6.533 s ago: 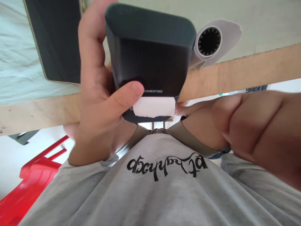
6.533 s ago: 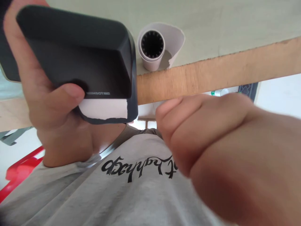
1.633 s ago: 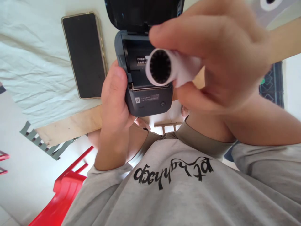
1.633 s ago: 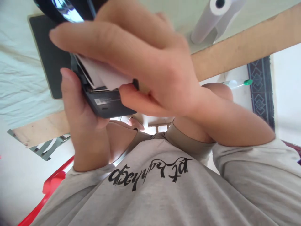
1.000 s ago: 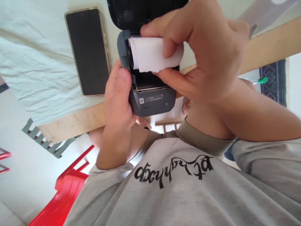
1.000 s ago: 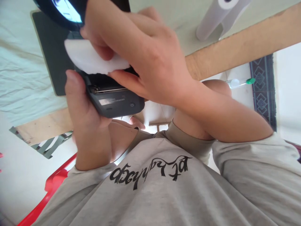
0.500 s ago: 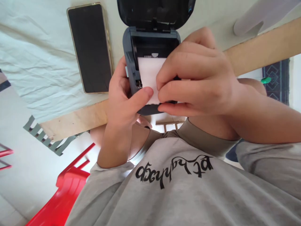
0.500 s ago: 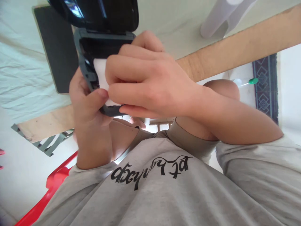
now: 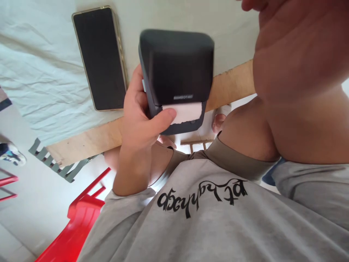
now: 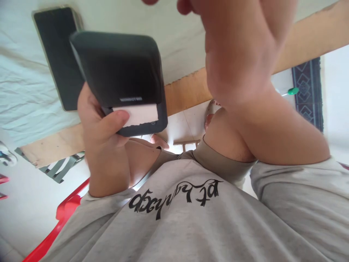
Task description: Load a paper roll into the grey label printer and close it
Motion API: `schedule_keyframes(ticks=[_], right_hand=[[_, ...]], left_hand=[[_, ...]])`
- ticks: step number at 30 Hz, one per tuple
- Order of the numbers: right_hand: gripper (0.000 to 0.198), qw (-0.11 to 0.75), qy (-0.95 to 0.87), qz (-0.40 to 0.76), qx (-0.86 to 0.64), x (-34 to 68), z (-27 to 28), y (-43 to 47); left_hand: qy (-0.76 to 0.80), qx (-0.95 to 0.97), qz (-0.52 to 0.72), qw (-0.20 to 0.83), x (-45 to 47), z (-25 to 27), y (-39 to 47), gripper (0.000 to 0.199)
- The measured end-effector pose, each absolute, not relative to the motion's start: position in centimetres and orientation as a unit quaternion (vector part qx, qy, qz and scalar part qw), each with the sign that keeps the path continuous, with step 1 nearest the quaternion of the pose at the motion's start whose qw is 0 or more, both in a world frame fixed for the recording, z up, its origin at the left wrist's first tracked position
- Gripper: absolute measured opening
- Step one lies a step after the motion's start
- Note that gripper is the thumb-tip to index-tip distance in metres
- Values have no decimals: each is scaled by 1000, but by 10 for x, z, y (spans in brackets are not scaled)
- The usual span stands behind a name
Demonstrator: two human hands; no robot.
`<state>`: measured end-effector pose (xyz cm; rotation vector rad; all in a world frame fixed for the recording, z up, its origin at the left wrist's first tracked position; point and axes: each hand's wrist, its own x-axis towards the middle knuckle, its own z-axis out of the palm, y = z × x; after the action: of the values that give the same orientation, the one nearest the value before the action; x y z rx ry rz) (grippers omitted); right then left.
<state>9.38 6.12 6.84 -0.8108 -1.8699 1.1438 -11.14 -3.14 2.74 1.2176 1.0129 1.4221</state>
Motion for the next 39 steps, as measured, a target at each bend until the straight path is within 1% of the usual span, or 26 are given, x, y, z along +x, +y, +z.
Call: schedule_keyframes(ticks=[2, 3, 4, 6, 7, 9, 14, 20, 22, 26, 28, 31, 34, 39], right_hand=[[67, 418, -735, 416, -336, 89, 73, 58], [58, 418, -747, 408, -319, 86, 73, 56], [55, 392, -774, 403, -291, 84, 73, 54], [60, 303, -836, 394, -230, 80, 72, 51], [63, 274, -855, 387, -212, 79, 71, 50], [62, 251, -868, 379, -202, 76, 70, 48], [60, 260, -856, 403, -192, 73, 70, 47], [59, 279, -836, 437, -180, 73, 73, 46], [56, 285, -843, 415, -189, 73, 73, 43], [51, 320, -875, 294, -211, 72, 71, 35], [50, 325, -880, 271, -216, 72, 70, 34], [52, 318, -880, 282, -210, 74, 68, 37], [56, 301, -878, 310, -208, 78, 65, 42], [54, 293, -877, 326, -198, 80, 59, 50]], left_hand=[[420, 488, 589, 488, -108, 31, -33, 54], [422, 476, 595, 491, -106, 33, -34, 50], [425, 459, 602, 496, -104, 35, -35, 46], [425, 422, 614, 513, -98, 40, -36, 49], [428, 406, 617, 520, -96, 42, -37, 52], [450, 384, 614, 523, -92, 47, -39, 55], [471, 370, 609, 520, -91, 50, -40, 47], [428, 370, 630, 532, -94, 46, -39, 51], [426, 373, 631, 530, -96, 43, -37, 51], [391, 426, 641, 504, -101, 37, -29, 57], [380, 431, 650, 498, -102, 35, -25, 58], [390, 422, 648, 500, -99, 35, -22, 54], [405, 422, 642, 495, -94, 37, -23, 46], [403, 438, 640, 485, -90, 38, -23, 39]])
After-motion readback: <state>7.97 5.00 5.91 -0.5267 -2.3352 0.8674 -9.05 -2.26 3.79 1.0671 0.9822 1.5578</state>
